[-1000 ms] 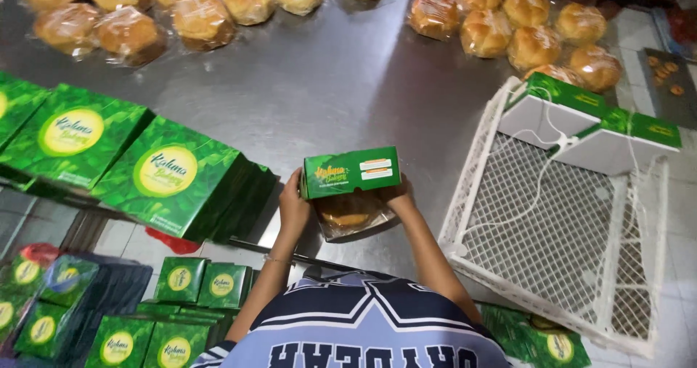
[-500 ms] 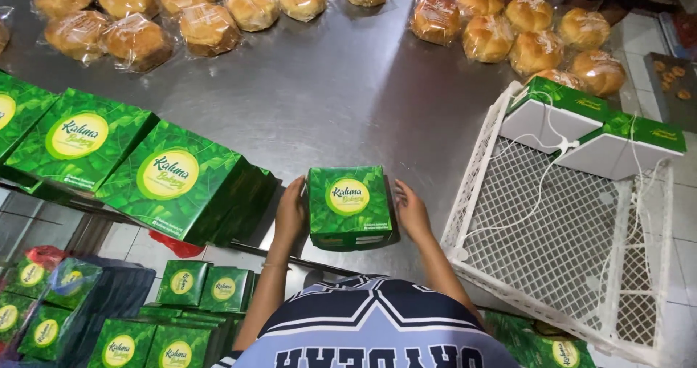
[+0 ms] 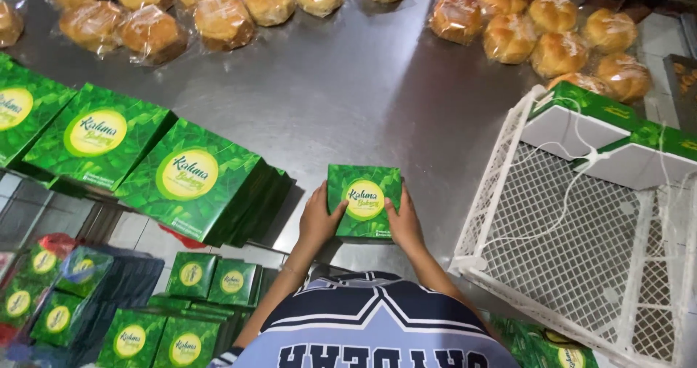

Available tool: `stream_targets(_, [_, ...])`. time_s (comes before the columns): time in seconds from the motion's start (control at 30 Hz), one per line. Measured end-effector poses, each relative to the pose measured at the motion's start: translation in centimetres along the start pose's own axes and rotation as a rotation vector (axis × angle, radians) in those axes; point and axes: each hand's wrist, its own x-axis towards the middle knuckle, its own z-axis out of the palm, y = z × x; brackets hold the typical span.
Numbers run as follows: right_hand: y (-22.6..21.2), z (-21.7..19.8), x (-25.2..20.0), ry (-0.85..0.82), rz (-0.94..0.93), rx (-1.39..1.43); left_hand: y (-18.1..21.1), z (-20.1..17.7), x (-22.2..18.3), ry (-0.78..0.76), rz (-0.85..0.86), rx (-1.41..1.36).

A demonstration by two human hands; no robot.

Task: The person places packaged bread rolls into cardboard boxes and stacks the boxes on a table or in a metal crate.

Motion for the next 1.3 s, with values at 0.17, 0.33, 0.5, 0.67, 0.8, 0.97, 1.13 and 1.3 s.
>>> stream_targets(0.17, [-0.5,0.7,-0.8,0.055,-0.038,0.012,0.7,-0.7,0.0,0.150,0.111,0.200])
stream_targets(0.33, [4.0,2.9,-0.9,-0.015,-0.051,-0.189,0.5,-4.1,-1.7,0.093,0.162,0.297])
stream_targets(0.5, [5.7,7.5,-1.9,-0.465,0.190,0.196,-0.8,-7.5,-4.2,-0.081,0.385,0.399])
stream_targets(0.67, [2.7,9.8,-2.0,-0.521,0.250,0.410,-1.1,-8.4,-4.2,-0.174,0.419,0.360])
stream_targets(0.8, [-3.0,7.6,-3.7,-0.572,0.286,0.416,-2.4,-8.5,-3.7,-0.162,0.467,0.311])
stream_targets(0.97, [-5.1,5.6,-3.8,-0.620,0.282,0.400,-3.0,-8.2,-3.2,-0.177,0.455,0.291])
stream_targets(1.13, [-1.5,5.3,-0.8,-0.615,0.173,0.266,-2.5,-9.1,-2.3,-0.272,0.428,0.255])
stream_targets(1.3, [-1.9,4.9,1.1,-0.222,0.106,0.221,-1.4,-9.6,-1.4,-0.245,0.397,0.291])
